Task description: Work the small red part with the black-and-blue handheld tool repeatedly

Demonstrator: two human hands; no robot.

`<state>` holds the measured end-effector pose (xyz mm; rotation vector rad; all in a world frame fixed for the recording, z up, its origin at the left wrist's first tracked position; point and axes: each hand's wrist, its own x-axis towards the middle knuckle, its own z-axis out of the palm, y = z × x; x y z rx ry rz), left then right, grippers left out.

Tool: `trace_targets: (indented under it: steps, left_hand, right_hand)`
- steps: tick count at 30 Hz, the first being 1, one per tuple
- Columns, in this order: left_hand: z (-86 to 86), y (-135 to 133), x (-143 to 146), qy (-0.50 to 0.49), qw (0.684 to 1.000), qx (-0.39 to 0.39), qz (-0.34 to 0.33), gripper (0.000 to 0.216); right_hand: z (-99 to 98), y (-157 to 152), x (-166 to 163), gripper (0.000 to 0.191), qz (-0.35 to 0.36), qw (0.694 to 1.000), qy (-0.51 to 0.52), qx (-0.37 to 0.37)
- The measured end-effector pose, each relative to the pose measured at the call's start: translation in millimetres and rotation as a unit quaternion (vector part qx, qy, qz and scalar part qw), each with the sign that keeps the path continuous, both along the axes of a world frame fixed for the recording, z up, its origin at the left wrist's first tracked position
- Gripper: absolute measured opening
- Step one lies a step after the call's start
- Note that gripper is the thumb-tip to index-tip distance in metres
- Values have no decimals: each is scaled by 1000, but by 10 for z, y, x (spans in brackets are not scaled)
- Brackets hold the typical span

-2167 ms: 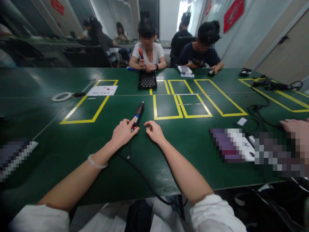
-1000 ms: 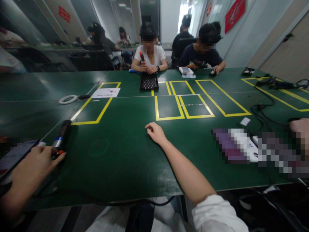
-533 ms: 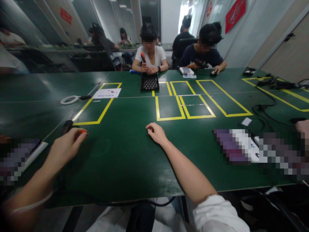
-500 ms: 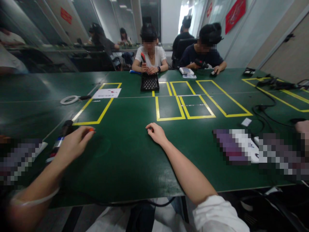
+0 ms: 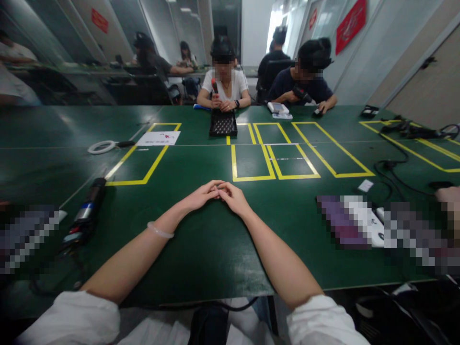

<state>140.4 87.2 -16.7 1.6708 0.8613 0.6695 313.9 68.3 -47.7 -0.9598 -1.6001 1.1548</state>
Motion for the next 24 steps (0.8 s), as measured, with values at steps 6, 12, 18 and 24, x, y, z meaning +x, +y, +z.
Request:
trace_targets:
  steps: [6, 12, 18, 24]
  left_hand:
    - [-137, -18, -48, -30, 998, 12, 61, 48]
    - [-158, -38, -44, -11, 995, 25, 93, 36]
    - [-131, -65, -51, -12, 995, 35, 96, 32]
    - [-111, -93, -28, -33, 995, 20, 91, 32]
  right_hand:
    - [-28, 9, -4, 27, 1, 1000, 2, -7]
    - [-84, 30, 5, 30, -24, 1000, 11, -9]
    - [-59, 28, -5, 32, -40, 999, 22, -17]
    - [-44, 19, 15, 25, -41, 999, -8, -6]
